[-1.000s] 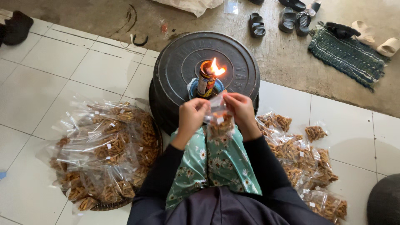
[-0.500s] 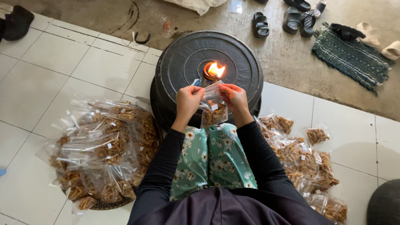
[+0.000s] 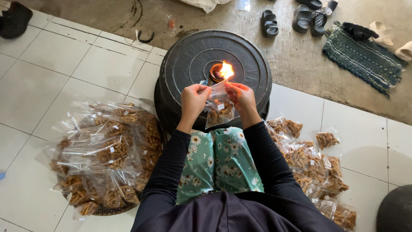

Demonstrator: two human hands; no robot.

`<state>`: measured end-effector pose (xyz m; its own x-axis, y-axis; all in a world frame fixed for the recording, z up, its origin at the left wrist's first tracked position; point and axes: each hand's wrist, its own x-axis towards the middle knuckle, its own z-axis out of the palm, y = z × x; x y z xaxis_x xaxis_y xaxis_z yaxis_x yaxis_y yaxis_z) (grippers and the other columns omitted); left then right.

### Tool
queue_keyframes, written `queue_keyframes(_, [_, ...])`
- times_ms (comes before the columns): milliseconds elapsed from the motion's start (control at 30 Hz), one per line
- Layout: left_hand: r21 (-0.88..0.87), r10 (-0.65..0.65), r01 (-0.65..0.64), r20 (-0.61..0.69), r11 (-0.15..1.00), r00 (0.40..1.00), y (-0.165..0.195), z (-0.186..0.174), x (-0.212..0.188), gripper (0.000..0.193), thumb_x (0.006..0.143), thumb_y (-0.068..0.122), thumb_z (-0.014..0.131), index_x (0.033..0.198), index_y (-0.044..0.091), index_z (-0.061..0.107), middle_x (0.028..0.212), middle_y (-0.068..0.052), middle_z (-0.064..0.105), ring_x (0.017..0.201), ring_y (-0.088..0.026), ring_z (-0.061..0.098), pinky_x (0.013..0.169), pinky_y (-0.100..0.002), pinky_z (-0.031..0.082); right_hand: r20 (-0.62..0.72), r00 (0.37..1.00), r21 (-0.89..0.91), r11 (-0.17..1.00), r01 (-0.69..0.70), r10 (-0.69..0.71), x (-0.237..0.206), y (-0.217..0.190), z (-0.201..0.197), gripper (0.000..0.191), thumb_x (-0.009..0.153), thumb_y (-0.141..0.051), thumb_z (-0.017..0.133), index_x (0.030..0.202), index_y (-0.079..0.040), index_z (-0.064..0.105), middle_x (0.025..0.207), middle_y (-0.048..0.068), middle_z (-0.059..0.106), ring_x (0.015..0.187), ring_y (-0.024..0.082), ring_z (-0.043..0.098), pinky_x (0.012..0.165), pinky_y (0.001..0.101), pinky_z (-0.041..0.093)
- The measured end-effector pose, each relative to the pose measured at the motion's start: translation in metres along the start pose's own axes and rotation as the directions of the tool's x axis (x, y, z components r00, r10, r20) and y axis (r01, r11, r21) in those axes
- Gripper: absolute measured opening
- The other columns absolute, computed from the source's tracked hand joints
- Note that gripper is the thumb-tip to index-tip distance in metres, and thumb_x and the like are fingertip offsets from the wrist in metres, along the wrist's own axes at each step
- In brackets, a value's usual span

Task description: The person sits on the floor and heat-seals clear plastic bags filled with snack sticks over an open flame. They fill each bag with snacks from a tray, press the bag opening flat, pass it over the flame to melt it closed, and set the sealed bag aside with other finished bags.

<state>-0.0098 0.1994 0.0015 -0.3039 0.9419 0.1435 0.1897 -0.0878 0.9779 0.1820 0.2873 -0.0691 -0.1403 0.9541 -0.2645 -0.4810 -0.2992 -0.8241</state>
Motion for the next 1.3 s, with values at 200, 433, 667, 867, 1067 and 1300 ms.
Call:
queue_keyframes(200, [0.008,-0.023,0.023,0.008,1.000,1.000,0.003,-0.001,0.000,0.020,0.091,0.017,0.073,0.093,-0.003,0.076,0.079,-0.010,0.079,0.070,-0.015,0.079,0.059,-0.025,0.057,0.021,1.000,0.037,0.999,-0.010,0.009,0.001,0.001,-0.003,0.014,0.090,0.000,0.072,0.102,0.006,0.074,0.084,0.011,0.074,0.061,0.012,0.065,0.054,0.0232,0.054])
queue_keyframes(433, [-0.021,-0.022,0.022,0.007,1.000,1.000,0.002,0.002,0.003,0.021,0.090,0.017,0.075,0.093,-0.004,0.077,0.080,-0.010,0.079,0.070,-0.015,0.079,0.061,-0.026,0.058,0.093,0.995,0.071,0.997,0.035,-0.041,0.004,0.000,-0.001,0.012,0.092,0.002,0.074,0.102,0.008,0.075,0.084,0.013,0.076,0.060,0.009,0.060,0.051,0.0193,0.047])
queue_keyframes(667, [0.009,-0.029,0.029,-0.025,1.000,0.999,-0.005,0.007,0.006,0.020,0.088,0.016,0.077,0.090,-0.003,0.077,0.076,-0.010,0.078,0.067,-0.014,0.077,0.058,-0.026,0.056,-0.038,0.999,-0.026,1.000,0.004,-0.005,0.002,-0.005,0.000,0.010,0.091,-0.001,0.071,0.100,0.005,0.073,0.083,0.013,0.075,0.064,0.013,0.068,0.054,0.0207,0.053])
queue_keyframes(867, [-0.078,-0.033,0.032,-0.011,0.996,0.999,-0.015,0.015,0.011,0.019,0.088,0.015,0.075,0.089,-0.004,0.077,0.074,-0.009,0.078,0.065,-0.012,0.076,0.056,-0.025,0.056,-0.025,0.999,-0.072,0.997,0.038,-0.040,0.004,-0.013,-0.004,0.011,0.092,-0.003,0.072,0.099,0.005,0.073,0.082,0.013,0.075,0.063,0.013,0.070,0.052,0.0199,0.051])
queue_keyframes(1067, [-0.086,-0.074,0.071,-0.025,0.994,0.997,-0.017,0.021,0.014,0.015,0.088,0.012,0.071,0.089,-0.002,0.077,0.072,-0.006,0.075,0.061,-0.011,0.070,0.055,-0.027,0.056,-0.034,0.999,-0.101,0.994,0.031,-0.035,0.003,-0.023,-0.003,0.012,0.091,-0.003,0.073,0.100,0.005,0.073,0.081,0.012,0.074,0.059,0.012,0.067,0.051,0.0204,0.051])
queue_keyframes(1300, [-0.163,-0.053,0.051,-0.006,0.985,0.999,-0.017,0.022,0.013,0.016,0.089,0.011,0.066,0.089,-0.001,0.076,0.072,-0.002,0.074,0.064,-0.009,0.071,0.058,-0.026,0.060,-0.070,0.998,-0.120,0.993,0.000,-0.009,0.001,-0.031,-0.001,0.012,0.091,-0.005,0.075,0.098,0.004,0.072,0.079,0.011,0.073,0.053,0.011,0.062,0.047,0.0219,0.049])
